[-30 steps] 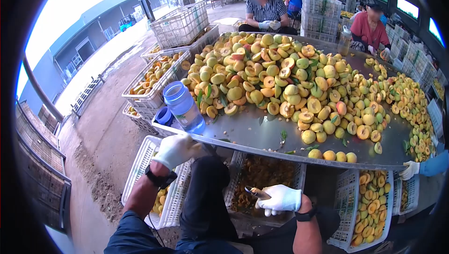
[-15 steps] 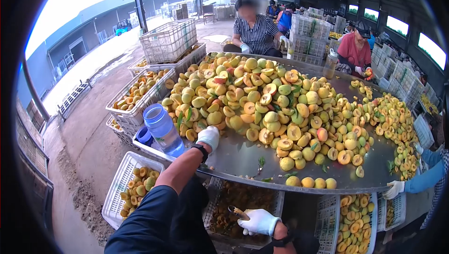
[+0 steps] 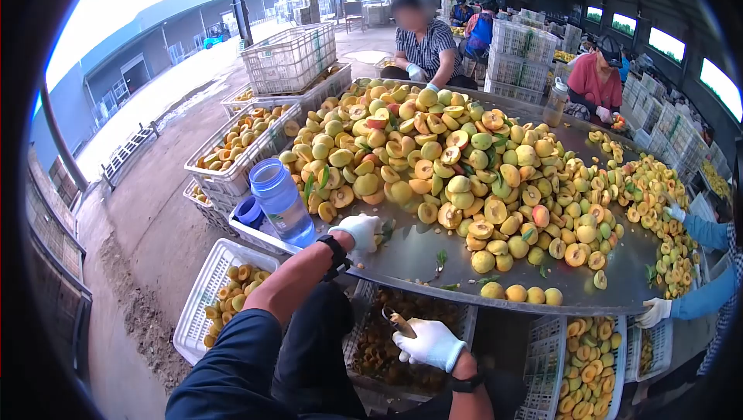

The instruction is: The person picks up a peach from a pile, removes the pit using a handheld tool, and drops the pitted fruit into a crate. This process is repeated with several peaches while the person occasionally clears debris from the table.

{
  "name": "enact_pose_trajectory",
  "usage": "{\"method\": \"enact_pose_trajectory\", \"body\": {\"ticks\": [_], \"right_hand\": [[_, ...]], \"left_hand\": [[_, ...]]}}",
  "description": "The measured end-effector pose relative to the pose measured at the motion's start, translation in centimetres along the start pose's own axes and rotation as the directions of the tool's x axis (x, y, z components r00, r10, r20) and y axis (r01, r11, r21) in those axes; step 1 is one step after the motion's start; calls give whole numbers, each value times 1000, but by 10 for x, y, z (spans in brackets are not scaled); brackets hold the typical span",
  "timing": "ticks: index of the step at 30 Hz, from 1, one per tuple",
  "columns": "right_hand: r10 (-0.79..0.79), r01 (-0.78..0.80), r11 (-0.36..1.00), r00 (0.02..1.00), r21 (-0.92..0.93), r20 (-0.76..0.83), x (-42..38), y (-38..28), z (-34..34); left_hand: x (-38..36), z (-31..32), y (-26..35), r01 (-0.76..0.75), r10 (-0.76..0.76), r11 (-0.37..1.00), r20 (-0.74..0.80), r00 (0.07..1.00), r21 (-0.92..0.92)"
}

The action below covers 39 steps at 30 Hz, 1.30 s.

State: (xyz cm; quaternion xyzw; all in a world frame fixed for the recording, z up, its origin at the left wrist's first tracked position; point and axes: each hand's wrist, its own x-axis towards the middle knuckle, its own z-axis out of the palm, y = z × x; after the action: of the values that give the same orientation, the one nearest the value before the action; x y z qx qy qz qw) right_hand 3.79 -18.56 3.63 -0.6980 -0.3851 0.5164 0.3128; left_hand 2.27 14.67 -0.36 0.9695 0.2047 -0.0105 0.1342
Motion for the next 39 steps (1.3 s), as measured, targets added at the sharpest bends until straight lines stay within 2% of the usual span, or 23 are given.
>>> {"method": "enact_pose_trajectory", "body": {"ticks": [1, 3, 4, 5, 7, 10, 11, 13, 14, 16, 17, 19, 20, 21, 23, 24, 26, 27, 29, 33, 35, 36, 39], "right_hand": [[0, 0, 1000, 1000, -4, 0, -1, -2, 0], [-34, 36, 999, 997, 40, -65, -2, -6, 3], [-53, 63, 994, 993, 89, -103, -4, -8, 3], [-34, 52, 989, 991, 142, -127, 1, -1, 3], [-22, 80, 962, 976, 260, -218, 3, 3, 3], [-1, 187, 860, 931, 475, -365, 8, 9, 0], [-10, 254, 799, 912, 544, -411, 10, 14, -1], [71, 280, 721, 881, 634, -468, 10, 14, -6], [97, 339, 614, 864, 713, -494, 14, 17, -7], [101, 426, 358, 867, 831, -487, 18, 25, -12], [118, 424, 366, 862, 828, -493, 16, 26, -11], [-64, 509, 278, 856, 814, -513, 18, 26, -9], [-100, 462, 170, 887, 870, -451, 18, 28, -10], [-84, 457, 173, 890, 873, -449, 20, 33, -10], [-103, 439, 51, 896, 897, -432, 28, 43, -10], [-51, 456, 26, 889, 890, -454, 25, 36, -8], [-66, 447, 45, 894, 893, -444, 31, 50, -8], [-96, 436, 61, 898, 898, -429, 32, 51, -8], [-39, 429, 123, 903, 895, -428, 36, 50, -7], [32, 439, 130, 894, 889, -446, 44, 45, -2], [22, 439, 108, 896, 892, -444, 43, 41, -4], [25, 437, 114, 897, 892, -442, 44, 46, -5], [-14, 385, 63, 923, 921, -385, 47, 59, -6]], "left_hand": [[1, 2, -2, 1, -1, 1000, -4, 1000, -2], [3, -1, 0, 190, -189, 982, 107, 976, 6], [0, 0, -2, 201, -199, 980, 93, 975, -10], [1, -1, -5, 243, -233, 969, 176, 956, -41], [-7, -4, -2, 318, -168, 875, 385, 908, -366], [-27, 10, 15, 37, -18, 958, 68, 998, -285], [-26, 12, 27, -3, 0, 935, -7, 1000, -353], [-66, -48, 96, -178, 137, 906, -131, 982, -384], [-65, -31, 94, -403, 273, 860, -385, 882, -312], [-88, -46, 129, -480, 319, 786, -409, 855, -390], [-95, -44, 140, -514, 332, 750, -435, 837, -416], [-94, -24, 147, -656, 430, 705, -572, 699, -271], [-95, -16, 148, -622, 395, 720, -557, 731, -307], [-95, -12, 148, -620, 390, 716, -551, 737, -322], [-97, -5, 147, -547, 390, 796, -472, 790, -258], [-95, 2, 143, -546, 388, 792, -466, 795, -273], [-85, 21, 129, -555, 364, 569, -419, 832, -606], [-81, 28, 124, -514, 331, 546, -393, 858, -661], [-76, 43, 124, -259, 178, 515, -194, 965, -817], [-72, 46, 125, -136, 145, 563, -64, 987, -815], [-70, 40, 127, -29, 215, 517, 97, 972, -856], [-73, 29, 127, 166, 297, 380, 290, 910, -910], [-76, 28, 122, 62, 368, 462, 254, 894, -885]]}}
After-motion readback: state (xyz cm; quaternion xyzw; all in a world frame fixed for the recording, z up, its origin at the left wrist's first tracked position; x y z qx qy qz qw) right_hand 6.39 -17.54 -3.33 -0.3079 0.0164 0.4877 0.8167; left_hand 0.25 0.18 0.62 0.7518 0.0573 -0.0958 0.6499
